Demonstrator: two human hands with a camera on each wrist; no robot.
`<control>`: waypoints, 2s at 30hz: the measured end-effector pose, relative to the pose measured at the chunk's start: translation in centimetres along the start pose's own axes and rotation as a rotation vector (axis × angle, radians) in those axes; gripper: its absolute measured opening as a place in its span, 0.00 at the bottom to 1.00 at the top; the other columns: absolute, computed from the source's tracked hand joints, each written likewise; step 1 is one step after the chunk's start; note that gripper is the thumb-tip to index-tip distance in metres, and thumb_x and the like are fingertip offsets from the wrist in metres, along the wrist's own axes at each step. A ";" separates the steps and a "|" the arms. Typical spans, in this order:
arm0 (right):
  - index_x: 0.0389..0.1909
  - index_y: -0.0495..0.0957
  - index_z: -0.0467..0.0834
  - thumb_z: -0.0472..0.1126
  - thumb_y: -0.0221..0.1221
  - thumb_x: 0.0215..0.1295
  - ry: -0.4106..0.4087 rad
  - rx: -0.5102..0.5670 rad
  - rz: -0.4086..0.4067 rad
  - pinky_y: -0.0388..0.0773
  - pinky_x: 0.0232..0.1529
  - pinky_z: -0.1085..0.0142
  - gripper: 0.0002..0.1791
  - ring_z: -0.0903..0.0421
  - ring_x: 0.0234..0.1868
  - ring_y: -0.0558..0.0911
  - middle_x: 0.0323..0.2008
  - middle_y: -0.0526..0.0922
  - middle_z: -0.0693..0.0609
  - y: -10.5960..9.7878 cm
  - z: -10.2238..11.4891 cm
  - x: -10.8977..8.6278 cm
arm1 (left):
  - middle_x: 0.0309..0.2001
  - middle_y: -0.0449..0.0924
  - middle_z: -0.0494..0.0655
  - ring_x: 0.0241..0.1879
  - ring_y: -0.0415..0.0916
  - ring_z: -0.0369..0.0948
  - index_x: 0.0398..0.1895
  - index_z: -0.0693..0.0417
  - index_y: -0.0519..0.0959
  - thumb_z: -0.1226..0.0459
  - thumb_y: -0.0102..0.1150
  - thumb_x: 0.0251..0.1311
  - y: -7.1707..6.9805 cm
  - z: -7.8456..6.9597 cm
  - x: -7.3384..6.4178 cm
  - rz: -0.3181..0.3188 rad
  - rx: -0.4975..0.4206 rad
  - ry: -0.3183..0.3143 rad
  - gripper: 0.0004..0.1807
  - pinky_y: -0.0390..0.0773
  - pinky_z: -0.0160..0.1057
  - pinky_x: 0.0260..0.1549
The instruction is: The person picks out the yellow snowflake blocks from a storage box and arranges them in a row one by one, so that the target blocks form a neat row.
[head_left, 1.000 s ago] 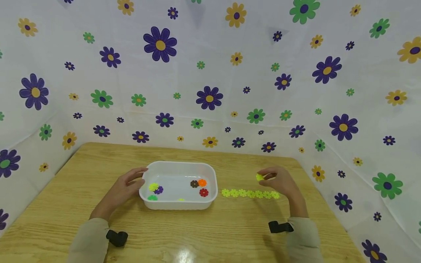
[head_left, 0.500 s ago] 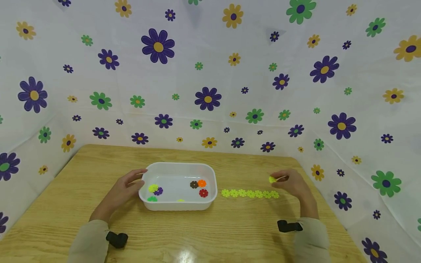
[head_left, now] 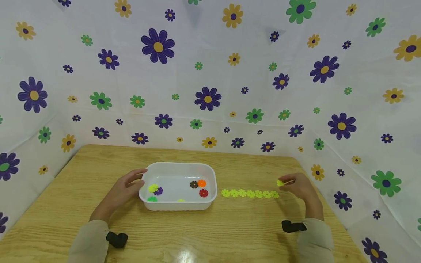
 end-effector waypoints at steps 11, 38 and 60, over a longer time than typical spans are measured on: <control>0.57 0.80 0.28 0.34 0.68 0.63 0.053 -0.005 0.065 0.85 0.52 0.46 0.22 0.41 0.48 0.86 0.55 0.82 0.29 0.8 -2.9 0.6 | 0.80 0.56 0.64 0.75 0.60 0.70 0.79 0.46 0.61 0.53 0.50 0.79 0.0 0.0 0.0 0.002 -0.006 0.002 0.30 0.74 0.64 0.67; 0.51 0.83 0.29 0.32 0.69 0.59 0.049 -0.060 0.061 0.86 0.43 0.57 0.19 0.46 0.45 0.84 0.47 0.85 0.33 2.0 -5.0 1.3 | 0.79 0.57 0.65 0.74 0.62 0.69 0.79 0.48 0.60 0.55 0.51 0.79 0.1 -0.2 0.0 0.010 -0.013 0.012 0.30 0.77 0.62 0.65; 0.57 0.80 0.29 0.37 0.63 0.71 -0.038 0.000 0.008 0.88 0.48 0.50 0.20 0.37 0.51 0.85 0.56 0.81 0.28 1.6 -1.3 0.8 | 0.80 0.56 0.65 0.75 0.60 0.70 0.79 0.46 0.60 0.52 0.50 0.78 0.1 0.0 0.0 0.007 0.003 -0.010 0.31 0.75 0.64 0.67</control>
Point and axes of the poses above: each hand's wrist, its own x-axis towards the middle knuckle, its own y-axis out of the palm, z = x × y, the point moved 4 cm from there along x, towards the middle knuckle
